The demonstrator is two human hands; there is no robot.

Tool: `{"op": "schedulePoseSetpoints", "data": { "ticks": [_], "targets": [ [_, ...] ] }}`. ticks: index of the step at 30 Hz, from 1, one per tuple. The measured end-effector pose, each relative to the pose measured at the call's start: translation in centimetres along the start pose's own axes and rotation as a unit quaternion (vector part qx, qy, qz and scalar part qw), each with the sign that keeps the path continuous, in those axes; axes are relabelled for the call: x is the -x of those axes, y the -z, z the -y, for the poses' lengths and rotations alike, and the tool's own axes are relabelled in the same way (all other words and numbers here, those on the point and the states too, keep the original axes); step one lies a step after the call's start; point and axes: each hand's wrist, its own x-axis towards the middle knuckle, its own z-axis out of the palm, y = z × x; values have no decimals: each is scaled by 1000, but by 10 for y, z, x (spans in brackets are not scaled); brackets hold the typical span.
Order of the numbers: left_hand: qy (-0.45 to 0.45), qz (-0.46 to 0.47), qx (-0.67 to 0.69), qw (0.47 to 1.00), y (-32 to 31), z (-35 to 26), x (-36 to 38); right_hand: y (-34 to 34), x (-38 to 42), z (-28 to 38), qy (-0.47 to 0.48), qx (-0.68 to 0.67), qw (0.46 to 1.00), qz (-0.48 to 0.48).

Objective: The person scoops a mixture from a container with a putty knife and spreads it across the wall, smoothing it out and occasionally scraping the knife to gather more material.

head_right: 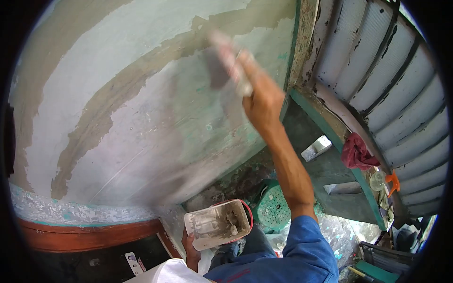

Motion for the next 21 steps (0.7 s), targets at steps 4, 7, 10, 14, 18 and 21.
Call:
{"op": "schedulePoseSetpoints", "data": {
  "ticks": [4, 7, 10, 14, 18, 21],
  "targets": [
    [13, -8, -26, 1000, 7, 14, -3, -45, -44, 4, -87, 139, 986, -24],
    [27, 3, -10, 1000, -11, 1, -7, -62, -10, 73, 14, 38, 999, -6],
    [39, 2, -4, 999, -1, -3, -13, -32, 21, 96, 17, -151, 985, 78],
    [8, -30, 0, 1000, 17, 15, -3, 20, -58, -41, -235, 93, 966, -55],
    [-31, -32, 26, 999, 22, -1, 8, -20, -85, -77, -235, 181, 953, -53],
    [-6, -32, 35, 999, 22, -13, 9, -65, -38, 47, 14, 131, 991, -16]
  ]
}}
